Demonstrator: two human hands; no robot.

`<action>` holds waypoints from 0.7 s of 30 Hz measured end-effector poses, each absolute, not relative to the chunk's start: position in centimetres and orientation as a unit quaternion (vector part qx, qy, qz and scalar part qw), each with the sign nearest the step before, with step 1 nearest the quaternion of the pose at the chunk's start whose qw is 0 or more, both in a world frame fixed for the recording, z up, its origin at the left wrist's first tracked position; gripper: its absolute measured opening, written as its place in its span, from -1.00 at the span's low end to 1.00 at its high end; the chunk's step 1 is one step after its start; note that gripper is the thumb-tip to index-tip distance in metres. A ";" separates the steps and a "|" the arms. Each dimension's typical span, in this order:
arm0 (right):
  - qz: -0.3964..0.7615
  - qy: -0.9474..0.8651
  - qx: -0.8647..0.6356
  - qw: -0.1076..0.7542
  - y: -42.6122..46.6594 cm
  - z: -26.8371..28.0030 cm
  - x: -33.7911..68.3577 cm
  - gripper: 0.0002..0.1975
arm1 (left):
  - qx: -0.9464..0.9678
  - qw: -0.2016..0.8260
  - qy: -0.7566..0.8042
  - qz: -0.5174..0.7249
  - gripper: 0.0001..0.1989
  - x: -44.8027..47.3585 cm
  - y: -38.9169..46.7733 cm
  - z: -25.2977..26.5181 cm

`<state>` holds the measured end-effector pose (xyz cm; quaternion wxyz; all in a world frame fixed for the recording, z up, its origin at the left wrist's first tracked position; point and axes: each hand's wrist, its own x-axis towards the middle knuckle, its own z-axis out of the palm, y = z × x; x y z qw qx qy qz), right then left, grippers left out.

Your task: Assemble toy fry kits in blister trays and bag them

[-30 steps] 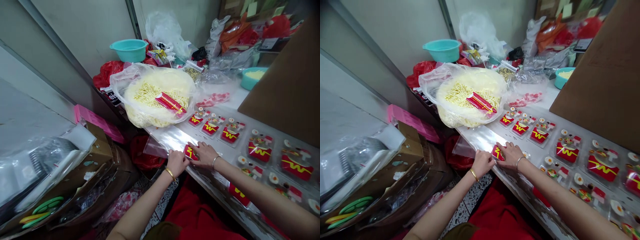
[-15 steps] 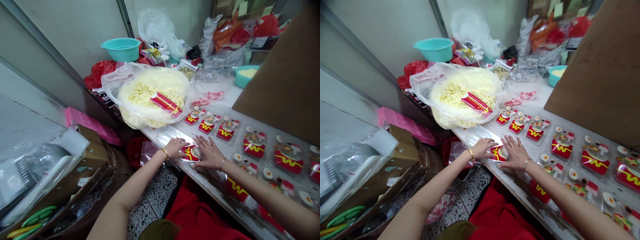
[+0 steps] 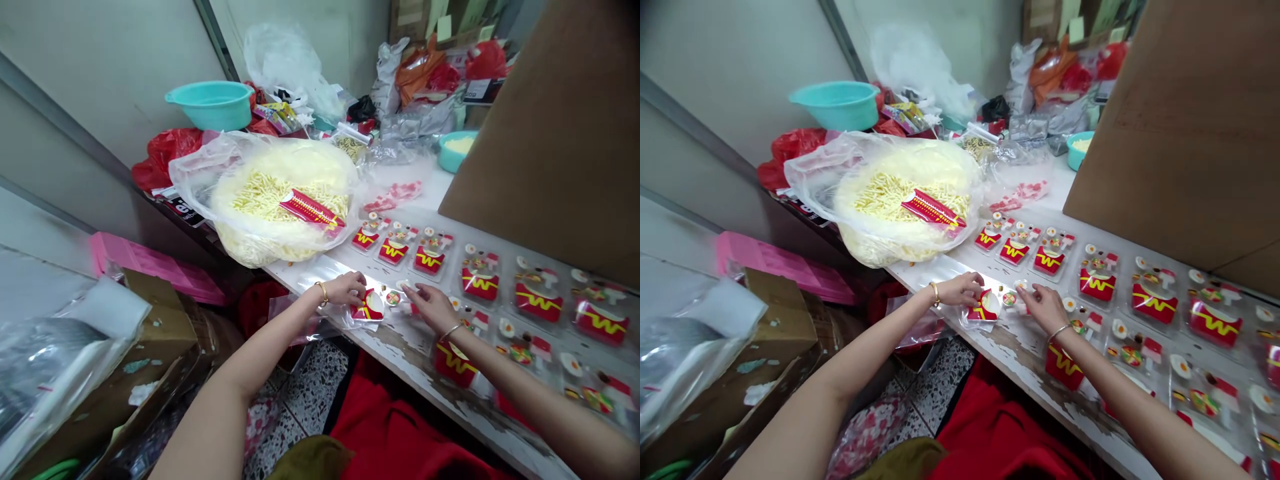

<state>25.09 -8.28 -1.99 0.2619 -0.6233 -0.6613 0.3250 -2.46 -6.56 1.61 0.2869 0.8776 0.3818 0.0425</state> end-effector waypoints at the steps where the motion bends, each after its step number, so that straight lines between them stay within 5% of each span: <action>1: 0.346 -0.648 -0.623 0.269 -8.4 -2.0 25.1 -0.28 | 0.861 0.319 0.390 0.067 -0.92 -2.4 -6.5 1.4; 15: 0.533 -0.575 -0.521 0.336 -10.0 1.3 23.2 -0.43 | 0.845 0.309 0.377 0.218 -0.84 4.8 -5.3 2.3; 21: 0.494 -0.613 -0.503 0.356 -10.9 0.7 24.4 -0.64 | 0.790 0.440 0.365 0.221 -0.80 7.1 -4.4 2.3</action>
